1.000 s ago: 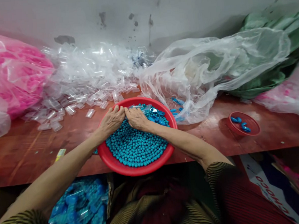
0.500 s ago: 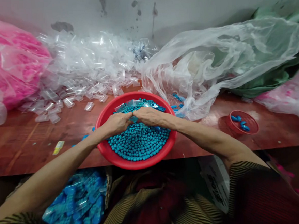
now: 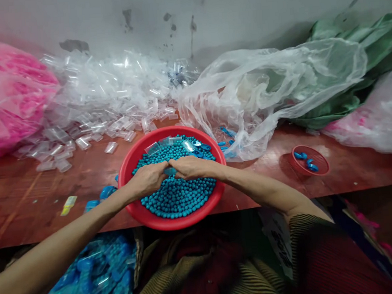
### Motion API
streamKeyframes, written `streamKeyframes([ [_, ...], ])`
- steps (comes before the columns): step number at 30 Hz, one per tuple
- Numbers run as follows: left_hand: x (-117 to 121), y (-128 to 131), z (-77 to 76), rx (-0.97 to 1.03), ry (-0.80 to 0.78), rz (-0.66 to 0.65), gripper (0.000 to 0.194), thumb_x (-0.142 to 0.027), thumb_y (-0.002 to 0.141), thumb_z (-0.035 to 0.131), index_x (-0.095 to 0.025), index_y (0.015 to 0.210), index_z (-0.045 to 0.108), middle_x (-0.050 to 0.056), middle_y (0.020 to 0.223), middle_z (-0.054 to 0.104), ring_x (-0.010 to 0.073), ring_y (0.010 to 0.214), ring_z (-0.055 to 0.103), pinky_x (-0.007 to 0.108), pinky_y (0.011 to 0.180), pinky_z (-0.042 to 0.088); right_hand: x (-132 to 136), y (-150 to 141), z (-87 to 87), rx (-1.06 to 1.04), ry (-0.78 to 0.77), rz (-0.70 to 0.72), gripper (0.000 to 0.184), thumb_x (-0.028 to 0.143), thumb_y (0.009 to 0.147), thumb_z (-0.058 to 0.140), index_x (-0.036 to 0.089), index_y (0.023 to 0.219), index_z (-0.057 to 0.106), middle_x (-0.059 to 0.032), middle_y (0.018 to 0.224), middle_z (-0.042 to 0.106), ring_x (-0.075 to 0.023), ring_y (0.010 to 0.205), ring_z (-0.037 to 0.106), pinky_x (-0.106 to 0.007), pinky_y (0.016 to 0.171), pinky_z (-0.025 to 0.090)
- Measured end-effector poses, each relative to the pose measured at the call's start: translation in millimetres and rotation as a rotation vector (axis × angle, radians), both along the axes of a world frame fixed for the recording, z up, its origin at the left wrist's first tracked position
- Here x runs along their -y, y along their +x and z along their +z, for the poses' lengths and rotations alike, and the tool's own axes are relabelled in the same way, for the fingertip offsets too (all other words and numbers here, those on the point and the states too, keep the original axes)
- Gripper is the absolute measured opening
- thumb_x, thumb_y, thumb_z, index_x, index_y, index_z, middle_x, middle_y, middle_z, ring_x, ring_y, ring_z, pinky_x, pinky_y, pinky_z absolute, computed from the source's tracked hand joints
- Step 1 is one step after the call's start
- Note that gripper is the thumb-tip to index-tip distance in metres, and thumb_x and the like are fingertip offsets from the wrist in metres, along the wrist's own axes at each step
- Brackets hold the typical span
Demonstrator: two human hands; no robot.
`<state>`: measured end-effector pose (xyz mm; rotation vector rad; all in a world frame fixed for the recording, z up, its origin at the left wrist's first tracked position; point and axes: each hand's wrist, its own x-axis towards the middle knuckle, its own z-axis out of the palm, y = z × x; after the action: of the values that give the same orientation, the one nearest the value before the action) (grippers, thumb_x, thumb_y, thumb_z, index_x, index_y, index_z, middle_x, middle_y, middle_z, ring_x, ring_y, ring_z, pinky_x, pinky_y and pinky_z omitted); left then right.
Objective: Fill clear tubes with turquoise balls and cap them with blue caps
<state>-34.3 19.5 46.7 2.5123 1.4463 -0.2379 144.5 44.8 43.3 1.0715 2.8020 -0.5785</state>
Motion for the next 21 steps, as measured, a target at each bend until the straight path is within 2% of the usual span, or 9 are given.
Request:
streamKeyframes([
  [2,4,8,1.2,-0.060,0.012,-0.017,0.029,-0.023,0.087,0.036,-0.017,0.111,0.051,0.011,0.095,0.068,0.0250,0.089,0.064,0.033,0.070,0.046,-3,-3,3.5,0.046,-0.121,0.051,0.022,0.023,0.080,0.059,0.012,0.098,0.058,-0.0067,0.086,0.067,-0.0151,0.071,0.058,-0.023,0.058,0.037],
  [4,8,15,4.5,-0.130,0.058,-0.022,0.031,-0.018,0.086,0.032,-0.014,0.109,0.052,0.013,0.091,0.067,0.0272,0.085,0.064,0.036,0.068,0.046,-5,-6,6.4,0.089,-0.150,0.048,0.016,0.023,0.079,0.058,0.012,0.090,0.062,-0.0067,0.082,0.067,-0.0153,0.069,0.058,-0.023,0.056,0.036],
  [9,8,26,23.2,-0.166,0.206,-0.015,0.034,-0.014,0.088,0.027,-0.014,0.105,0.056,0.015,0.097,0.064,0.0271,0.089,0.062,0.036,0.070,0.046,-4,-3,12.2,0.028,0.177,-0.081,0.026,0.012,0.087,0.038,0.010,0.096,0.063,-0.0115,0.091,0.068,-0.0185,0.079,0.060,-0.027,0.064,0.037],
  [11,3,26,34.3,-0.189,0.234,0.035,0.035,-0.014,0.088,0.027,-0.014,0.107,0.056,0.014,0.094,0.065,0.0264,0.085,0.063,0.034,0.067,0.045,-4,-2,17.1,-0.004,0.239,-0.104,0.030,0.012,0.089,0.034,0.011,0.099,0.062,-0.0115,0.094,0.068,-0.0186,0.080,0.060,-0.027,0.065,0.038],
  [13,-4,24,44.6,-0.185,0.160,0.058,0.030,-0.019,0.087,0.033,-0.014,0.103,0.057,0.013,0.090,0.066,0.0248,0.082,0.063,0.032,0.066,0.044,-4,-1,23.4,0.011,0.194,-0.120,0.026,0.016,0.088,0.039,0.013,0.099,0.063,-0.0102,0.093,0.068,-0.0186,0.078,0.061,-0.026,0.063,0.037],
  [15,-10,22,50.7,-0.130,0.001,-0.017,0.023,-0.026,0.084,0.043,-0.016,0.097,0.059,0.009,0.089,0.067,0.0217,0.082,0.062,0.028,0.067,0.043,-3,-2,29.3,0.044,0.138,-0.119,0.022,0.018,0.086,0.046,0.015,0.097,0.064,-0.0092,0.090,0.069,-0.0188,0.077,0.062,-0.025,0.062,0.037],
  [17,-10,20,50.5,-0.080,-0.059,-0.071,0.022,-0.027,0.082,0.045,-0.019,0.098,0.058,0.006,0.090,0.067,0.0199,0.082,0.062,0.027,0.068,0.042,0,-2,32.9,0.068,0.135,-0.116,0.021,0.021,0.086,0.047,0.015,0.097,0.064,-0.0093,0.086,0.069,-0.0197,0.076,0.062,-0.025,0.061,0.036],
  [20,-3,9,42.0,-0.101,0.181,0.088,0.031,-0.020,0.087,0.030,-0.020,0.104,0.056,0.009,0.090,0.066,0.0232,0.080,0.063,0.031,0.065,0.042,5,7,33.3,0.088,0.179,-0.137,0.022,0.024,0.089,0.045,0.014,0.098,0.063,-0.0112,0.087,0.069,-0.0217,0.079,0.063,-0.027,0.061,0.036],
  [21,-1,1,38.7,-0.114,0.213,0.128,0.033,-0.019,0.087,0.028,-0.020,0.104,0.056,0.010,0.091,0.066,0.0239,0.080,0.063,0.031,0.064,0.041,7,13,32.2,0.102,0.210,-0.174,0.023,0.022,0.090,0.043,0.014,0.099,0.062,-0.0124,0.089,0.068,-0.0222,0.080,0.063,-0.027,0.061,0.036],
])
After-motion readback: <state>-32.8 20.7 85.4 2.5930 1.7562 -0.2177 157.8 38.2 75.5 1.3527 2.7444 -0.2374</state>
